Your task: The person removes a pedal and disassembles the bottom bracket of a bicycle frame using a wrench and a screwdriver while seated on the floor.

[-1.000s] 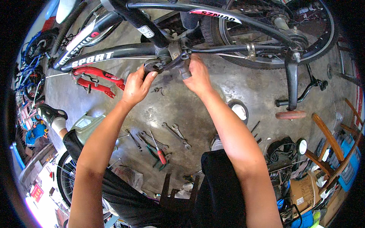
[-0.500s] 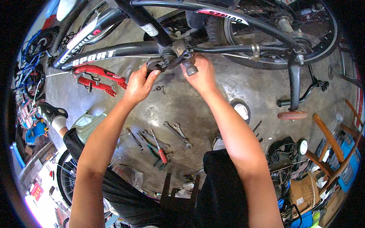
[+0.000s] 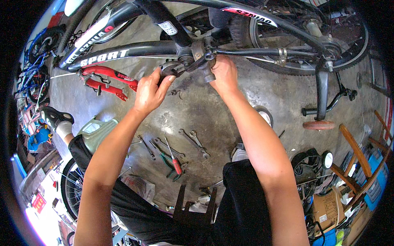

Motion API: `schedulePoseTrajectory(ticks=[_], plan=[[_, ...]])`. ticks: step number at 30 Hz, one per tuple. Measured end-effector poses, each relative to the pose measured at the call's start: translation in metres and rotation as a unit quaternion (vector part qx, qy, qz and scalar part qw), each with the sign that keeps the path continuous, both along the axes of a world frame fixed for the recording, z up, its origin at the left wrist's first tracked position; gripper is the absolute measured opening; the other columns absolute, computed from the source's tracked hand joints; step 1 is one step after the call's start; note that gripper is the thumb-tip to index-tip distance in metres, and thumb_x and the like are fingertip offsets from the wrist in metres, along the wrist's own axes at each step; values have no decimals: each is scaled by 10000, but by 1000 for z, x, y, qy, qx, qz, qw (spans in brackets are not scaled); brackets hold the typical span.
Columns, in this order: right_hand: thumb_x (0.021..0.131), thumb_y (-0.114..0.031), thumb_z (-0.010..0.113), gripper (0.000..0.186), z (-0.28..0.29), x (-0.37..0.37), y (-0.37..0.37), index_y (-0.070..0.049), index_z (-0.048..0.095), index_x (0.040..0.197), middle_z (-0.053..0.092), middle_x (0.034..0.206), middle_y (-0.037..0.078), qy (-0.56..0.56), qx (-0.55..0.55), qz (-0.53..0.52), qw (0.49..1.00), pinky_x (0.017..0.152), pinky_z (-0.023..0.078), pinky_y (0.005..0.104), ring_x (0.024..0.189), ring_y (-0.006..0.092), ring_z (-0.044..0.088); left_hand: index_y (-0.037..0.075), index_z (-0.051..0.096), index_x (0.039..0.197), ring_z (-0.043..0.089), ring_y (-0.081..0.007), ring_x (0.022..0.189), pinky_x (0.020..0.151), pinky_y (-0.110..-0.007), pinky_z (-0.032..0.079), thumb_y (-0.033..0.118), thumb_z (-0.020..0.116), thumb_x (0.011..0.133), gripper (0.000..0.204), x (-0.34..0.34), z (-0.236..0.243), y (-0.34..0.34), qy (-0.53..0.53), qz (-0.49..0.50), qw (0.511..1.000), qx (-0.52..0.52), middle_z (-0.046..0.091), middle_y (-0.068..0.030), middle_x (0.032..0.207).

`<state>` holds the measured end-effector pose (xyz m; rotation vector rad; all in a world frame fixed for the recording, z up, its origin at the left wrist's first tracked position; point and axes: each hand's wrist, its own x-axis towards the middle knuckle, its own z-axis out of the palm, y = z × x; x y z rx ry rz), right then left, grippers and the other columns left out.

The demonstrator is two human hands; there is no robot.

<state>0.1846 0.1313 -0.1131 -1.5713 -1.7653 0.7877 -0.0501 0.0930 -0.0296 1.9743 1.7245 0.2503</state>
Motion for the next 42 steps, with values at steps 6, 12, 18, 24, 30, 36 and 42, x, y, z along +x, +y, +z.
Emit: schedulePoseTrajectory(ticks=[6, 12, 18, 24, 30, 36, 42], plan=[[826, -252, 716, 215, 7, -1, 1, -46, 679, 777, 688, 824, 194, 13, 12, 16, 1000, 716, 530, 488, 847, 435, 666, 23, 549, 963, 668, -463, 790, 667, -554, 497, 486, 598, 1005, 467, 7, -5, 14, -28, -35, 999, 5, 671, -235, 776], [811, -257, 720, 218, 5, -1, 2, -43, 690, 790, 693, 828, 199, 3, -26, 2, 1000, 700, 525, 479, 829, 437, 665, -2, 554, 971, 639, -492, 814, 686, -535, 487, 467, 612, 1006, 475, 16, -27, 6, -154, 18, 988, -16, 647, -271, 798], [816, -219, 728, 225, -3, 2, 2, -15, 730, 911, 739, 905, 201, -49, -37, 6, 998, 809, 553, 464, 898, 401, 711, 10, 577, 865, 608, -468, 712, 592, -489, 465, 499, 697, 941, 509, 18, -42, -1, -195, 48, 978, 54, 618, -224, 724], [811, -247, 735, 248, 11, 0, 2, -25, 718, 919, 736, 889, 185, -34, -57, 13, 998, 757, 554, 455, 874, 399, 706, 21, 582, 734, 617, -440, 660, 555, -468, 473, 617, 767, 803, 628, 17, -42, 8, -173, 65, 980, 74, 606, -192, 652], [826, -240, 737, 218, 2, 0, 5, -60, 723, 947, 728, 944, 199, -1, -47, 12, 999, 800, 550, 475, 933, 418, 694, 34, 619, 878, 658, -471, 761, 627, -524, 500, 572, 682, 921, 543, 8, -43, 11, -184, 19, 979, 83, 654, -230, 729], [891, -331, 683, 281, 12, 0, 6, -76, 733, 996, 728, 1000, 211, -3, -76, 2, 997, 853, 544, 475, 977, 424, 689, -6, 581, 935, 631, -517, 820, 688, -567, 484, 501, 594, 1004, 512, 11, -39, 14, -164, -19, 984, 62, 655, -285, 810], [882, -341, 689, 291, 14, -6, 2, -71, 737, 980, 731, 1001, 215, 13, -111, -46, 993, 854, 547, 481, 988, 430, 686, -1, 594, 932, 648, -498, 801, 686, -566, 489, 472, 597, 1008, 479, 10, -26, 18, -107, -51, 990, 82, 657, -281, 788]])
